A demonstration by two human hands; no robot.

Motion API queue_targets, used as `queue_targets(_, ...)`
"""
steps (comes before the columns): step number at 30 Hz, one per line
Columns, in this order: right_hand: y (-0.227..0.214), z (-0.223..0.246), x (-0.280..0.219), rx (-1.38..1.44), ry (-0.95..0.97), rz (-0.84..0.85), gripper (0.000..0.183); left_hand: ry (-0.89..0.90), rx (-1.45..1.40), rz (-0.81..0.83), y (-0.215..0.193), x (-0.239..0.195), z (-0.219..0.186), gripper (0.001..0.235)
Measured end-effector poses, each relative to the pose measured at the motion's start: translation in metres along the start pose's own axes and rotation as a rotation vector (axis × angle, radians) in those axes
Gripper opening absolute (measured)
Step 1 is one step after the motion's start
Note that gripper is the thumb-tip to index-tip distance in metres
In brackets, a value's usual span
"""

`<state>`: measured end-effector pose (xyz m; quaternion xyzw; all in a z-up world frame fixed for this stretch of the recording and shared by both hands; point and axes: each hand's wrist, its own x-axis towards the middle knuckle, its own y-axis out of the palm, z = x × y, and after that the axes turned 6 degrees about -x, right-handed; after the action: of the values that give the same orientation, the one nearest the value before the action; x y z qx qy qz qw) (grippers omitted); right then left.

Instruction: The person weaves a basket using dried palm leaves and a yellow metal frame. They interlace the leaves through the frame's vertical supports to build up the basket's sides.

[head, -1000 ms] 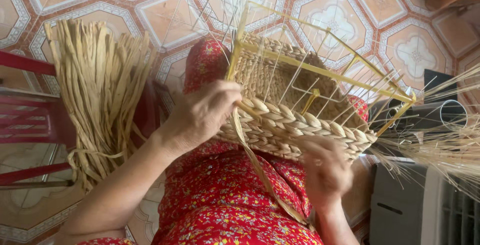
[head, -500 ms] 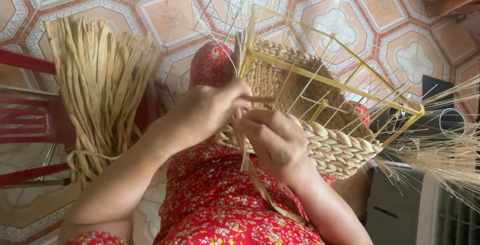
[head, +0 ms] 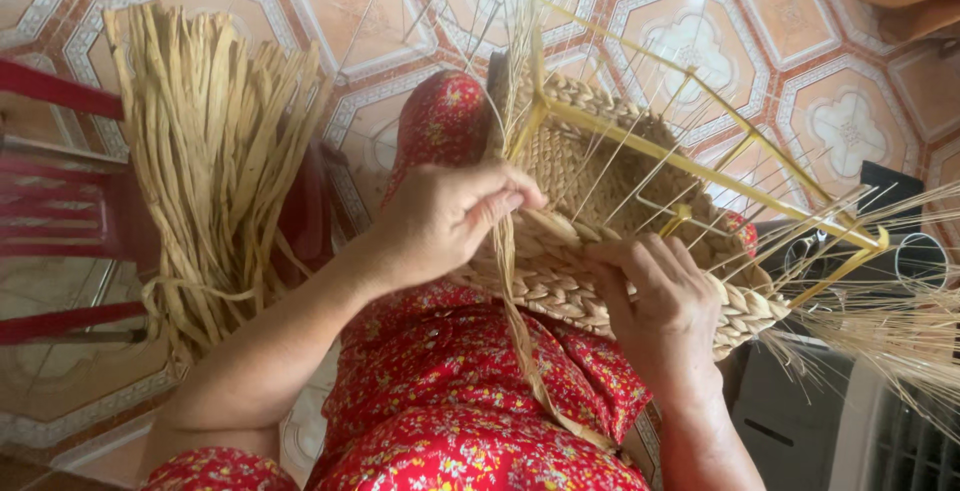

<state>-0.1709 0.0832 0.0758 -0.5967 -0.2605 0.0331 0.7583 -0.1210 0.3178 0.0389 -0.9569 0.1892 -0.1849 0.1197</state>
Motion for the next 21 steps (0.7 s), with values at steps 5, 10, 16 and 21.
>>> queue_targets(5,-0.020,-0.011,-0.024,0.280,0.258,-0.005,0.036,0.077,-0.411,-0.334,-0.029,-0.033,0.073,0.018)
queue_targets(10,-0.035,-0.030,-0.052,0.498,0.387,-0.004,0.020,-0.314,0.554,-0.769,-0.107,-0.100,0.191,0.009)
queue_targets(16,-0.017,-0.038,-0.066,0.912,0.240,-0.120,0.026,-0.972,0.752,-0.737,-0.153,-0.170,0.300,0.014)
queue_targets(21,-0.019,-0.033,-0.061,0.500,0.324,0.036,0.019,-1.002,1.089,-0.732,-0.165,-0.169,0.332,0.029)
